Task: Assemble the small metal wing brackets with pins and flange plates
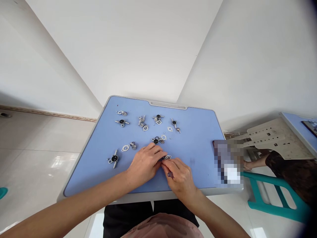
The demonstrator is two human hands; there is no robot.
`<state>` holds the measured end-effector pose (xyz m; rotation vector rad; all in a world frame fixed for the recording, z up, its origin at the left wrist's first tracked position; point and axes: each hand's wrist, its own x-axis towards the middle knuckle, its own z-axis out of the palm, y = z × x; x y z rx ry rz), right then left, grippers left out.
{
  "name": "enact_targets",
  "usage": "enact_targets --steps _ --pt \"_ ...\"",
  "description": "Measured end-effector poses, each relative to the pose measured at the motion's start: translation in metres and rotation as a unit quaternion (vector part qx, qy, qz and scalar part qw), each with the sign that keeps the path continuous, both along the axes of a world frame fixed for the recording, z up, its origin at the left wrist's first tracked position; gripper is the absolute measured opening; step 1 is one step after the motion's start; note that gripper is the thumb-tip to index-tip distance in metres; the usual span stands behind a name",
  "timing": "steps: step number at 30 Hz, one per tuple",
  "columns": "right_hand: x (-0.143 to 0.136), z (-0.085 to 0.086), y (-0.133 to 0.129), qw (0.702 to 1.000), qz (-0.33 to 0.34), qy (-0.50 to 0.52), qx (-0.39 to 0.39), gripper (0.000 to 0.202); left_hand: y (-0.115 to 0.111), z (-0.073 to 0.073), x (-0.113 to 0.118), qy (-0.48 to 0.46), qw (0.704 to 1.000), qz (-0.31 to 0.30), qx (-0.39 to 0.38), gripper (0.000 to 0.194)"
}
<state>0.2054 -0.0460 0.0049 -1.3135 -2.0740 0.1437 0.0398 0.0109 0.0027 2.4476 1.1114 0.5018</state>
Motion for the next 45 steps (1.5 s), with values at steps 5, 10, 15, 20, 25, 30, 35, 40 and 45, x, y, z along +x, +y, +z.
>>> enact_targets --steps 5,10,15,20,25,30,35,40,45 --pt "0.031 0.004 0.008 0.999 -0.013 0.01 -0.034 0.017 0.002 -0.001 0.001 0.01 1.0 -0.006 0.002 0.025" --pt "0.042 0.006 0.022 0.992 0.001 -0.062 -0.109 0.023 0.002 -0.002 0.002 0.012 1.0 -0.005 0.006 0.024" --pt "0.035 0.005 0.031 0.985 -0.008 -0.101 -0.14 0.016 0.003 -0.004 0.001 -0.011 1.0 -0.003 0.01 0.015" --pt "0.03 0.004 0.028 0.982 -0.031 -0.127 -0.139 0.006 0.005 -0.007 0.0 -0.04 0.999 0.003 0.016 0.018" --pt "0.026 0.005 0.025 0.975 -0.052 -0.143 -0.164 0.013 0.007 -0.01 -0.002 -0.058 0.998 0.004 0.012 0.018" --pt "0.026 0.013 0.028 0.976 -0.043 -0.101 -0.186 0.013 0.009 -0.011 -0.007 -0.089 0.996 -0.011 -0.002 0.021" --pt "0.024 0.017 0.036 0.977 0.009 -0.097 -0.191 0.014 0.01 -0.008 -0.009 -0.088 0.996 -0.013 -0.022 0.023" --pt "0.021 0.016 0.041 0.979 0.029 -0.088 -0.184 0.013 0.01 -0.005 -0.007 -0.067 0.997 -0.013 -0.027 0.017" --pt "0.016 0.015 0.042 0.981 0.061 -0.129 -0.132 0.013 0.01 -0.005 -0.005 -0.045 0.999 0.006 -0.015 0.016"
